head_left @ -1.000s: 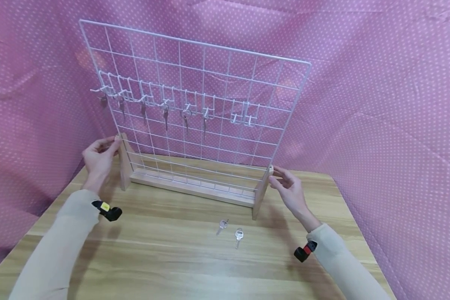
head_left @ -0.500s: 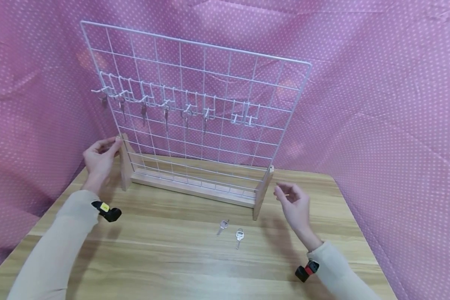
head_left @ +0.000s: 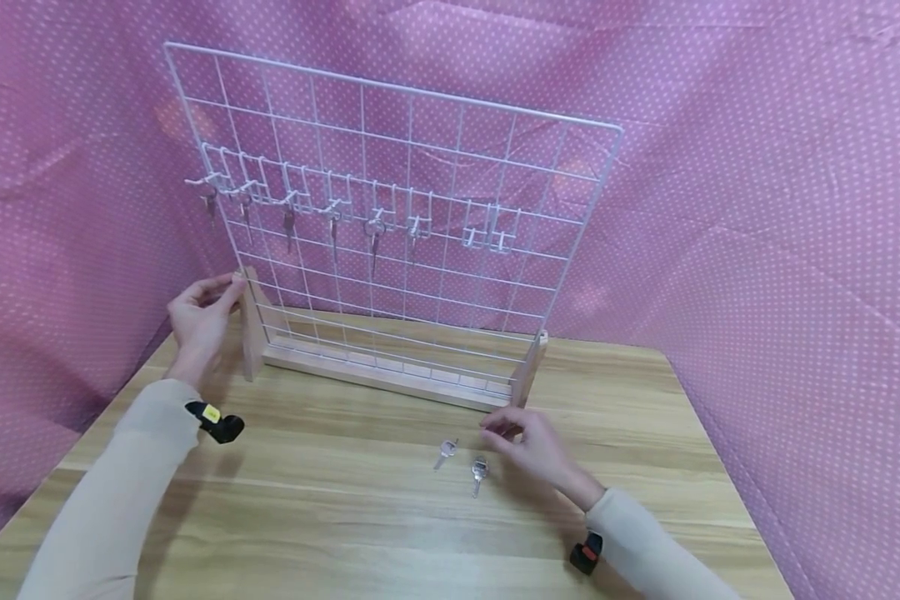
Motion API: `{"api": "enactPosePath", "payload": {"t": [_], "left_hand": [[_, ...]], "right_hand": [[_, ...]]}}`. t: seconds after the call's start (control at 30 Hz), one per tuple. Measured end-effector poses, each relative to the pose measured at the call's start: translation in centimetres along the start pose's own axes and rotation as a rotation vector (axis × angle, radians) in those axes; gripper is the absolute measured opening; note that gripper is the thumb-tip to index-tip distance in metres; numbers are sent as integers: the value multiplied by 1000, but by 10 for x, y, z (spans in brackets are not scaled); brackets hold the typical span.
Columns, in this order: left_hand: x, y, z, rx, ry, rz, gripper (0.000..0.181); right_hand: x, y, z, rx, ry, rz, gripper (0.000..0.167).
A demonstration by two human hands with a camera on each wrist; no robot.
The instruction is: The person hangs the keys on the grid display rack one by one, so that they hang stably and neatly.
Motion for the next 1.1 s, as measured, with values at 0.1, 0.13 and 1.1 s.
{"api": "enactPosePath", "payload": {"t": [0.1,0.13,1.1], "left_hand": [[-1,0,1,-3,-6,-10,22],[-1,0,1,-2,-12,-14,23],[0,3,3,-8,-16,-11,24]], "right_hand": [[-13,-2,5,-6,-2,-59,16],[-16,-2,7,-5,1,-74,16],[-51,-26,7,33,158,-207,4]]}}
Point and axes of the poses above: each hand's wrist, its own y-axis away from the middle knuckle, its own x-axis out of the back of the hand, z = x × y, the point moved 7 cm from there along -y, towards the middle knuckle, and after that the axes turned 4 degrees about z, right-handed, at the moved point
